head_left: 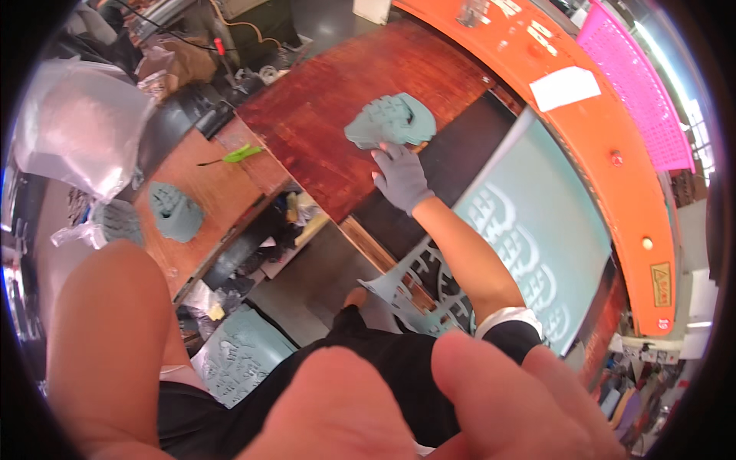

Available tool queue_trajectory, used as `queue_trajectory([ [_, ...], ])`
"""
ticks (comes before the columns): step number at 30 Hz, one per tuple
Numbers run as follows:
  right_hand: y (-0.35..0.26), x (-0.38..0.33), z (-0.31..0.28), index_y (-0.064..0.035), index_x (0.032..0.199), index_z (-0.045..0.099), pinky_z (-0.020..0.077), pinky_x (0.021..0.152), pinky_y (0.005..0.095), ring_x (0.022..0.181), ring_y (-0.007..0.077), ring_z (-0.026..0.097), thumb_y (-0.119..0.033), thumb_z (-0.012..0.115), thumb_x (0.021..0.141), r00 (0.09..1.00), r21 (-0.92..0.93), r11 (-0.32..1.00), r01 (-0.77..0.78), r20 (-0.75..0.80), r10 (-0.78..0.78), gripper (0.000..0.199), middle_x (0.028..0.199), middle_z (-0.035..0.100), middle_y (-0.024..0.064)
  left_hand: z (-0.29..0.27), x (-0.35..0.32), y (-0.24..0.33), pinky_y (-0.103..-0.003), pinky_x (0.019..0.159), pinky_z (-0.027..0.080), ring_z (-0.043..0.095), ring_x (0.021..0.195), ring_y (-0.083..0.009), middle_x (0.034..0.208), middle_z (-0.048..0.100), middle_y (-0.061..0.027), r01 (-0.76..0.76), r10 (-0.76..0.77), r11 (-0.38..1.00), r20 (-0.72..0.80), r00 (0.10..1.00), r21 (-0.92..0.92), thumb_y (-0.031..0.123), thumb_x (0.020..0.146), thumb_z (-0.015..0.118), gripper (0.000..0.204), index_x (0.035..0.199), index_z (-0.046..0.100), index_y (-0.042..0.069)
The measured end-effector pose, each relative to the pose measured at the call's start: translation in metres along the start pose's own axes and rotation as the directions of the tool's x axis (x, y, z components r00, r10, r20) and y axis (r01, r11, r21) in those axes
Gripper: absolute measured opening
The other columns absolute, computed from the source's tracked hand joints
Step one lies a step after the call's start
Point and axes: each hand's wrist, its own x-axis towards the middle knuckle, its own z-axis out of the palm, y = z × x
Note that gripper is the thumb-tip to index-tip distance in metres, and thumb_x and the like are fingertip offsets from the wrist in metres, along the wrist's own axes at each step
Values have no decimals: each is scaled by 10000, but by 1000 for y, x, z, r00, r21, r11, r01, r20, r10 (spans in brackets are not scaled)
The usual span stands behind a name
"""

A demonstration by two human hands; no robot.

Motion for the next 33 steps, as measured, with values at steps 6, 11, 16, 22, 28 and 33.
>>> queue_trajectory([
  [6, 3, -166, -108, -36, 1019, 600, 429, 903, 423, 1069, 343, 511, -192, 648, 768, 899, -8, 900, -437, -25, 436, 300, 1130, 560, 155, 20, 36, -6, -324, 660, 455, 592, 824, -239, 981, 600, -132, -206, 204, 978, -47, 978, -39, 84, 712, 619, 339, 1049, 624, 41],
  [11, 1, -274, -183, -30, 1018, 591, 438, 880, 389, 1040, 335, 529, -164, 626, 787, 548, 56, 572, -819, -222, 807, 269, 1094, 573, 155, 40, 94, 2, -333, 686, 461, 597, 848, -249, 989, 605, -140, -413, 413, 904, -31, 910, -113, 78, 716, 621, 331, 1044, 628, 37],
  [16, -15, -338, -231, -22, 1025, 587, 424, 887, 392, 1023, 335, 525, -122, 606, 808, 502, -116, 497, -860, -366, 783, 240, 1087, 562, 167, 58, 136, 17, -342, 712, 467, 601, 872, -259, 997, 609, -147, -490, 502, 850, 15, 865, -194, 71, 719, 623, 324, 1040, 632, 33],
  [22, -24, -432, -257, -33, 964, 583, 431, 848, 413, 995, 351, 523, -137, 638, 767, 432, -180, 394, -901, -420, 798, 230, 1055, 565, 163, 68, 156, 7, -353, 744, 474, 606, 901, -271, 1007, 615, -156, -457, 492, 852, 93, 866, -256, 63, 722, 626, 314, 1035, 637, 28],
  [28, -24, -533, -295, -14, 1052, 553, 427, 856, 455, 991, 389, 521, -263, 623, 778, 185, -228, 78, -971, -501, 846, 376, 1066, 562, 196, 67, 169, 5, -364, 775, 481, 610, 930, -283, 1017, 620, -165, -395, 441, 878, 134, 888, -272, 55, 726, 628, 305, 1029, 642, 23],
  [33, -18, -582, -298, 2, 1109, 545, 428, 871, 462, 1035, 407, 522, -349, 611, 790, -93, -199, -212, -957, -480, 872, 479, 1100, 554, 218, 58, 175, 1, -372, 801, 487, 615, 954, -293, 1025, 625, -173, -156, 188, 948, 93, 978, -276, 49, 729, 630, 297, 1025, 646, 19],
])
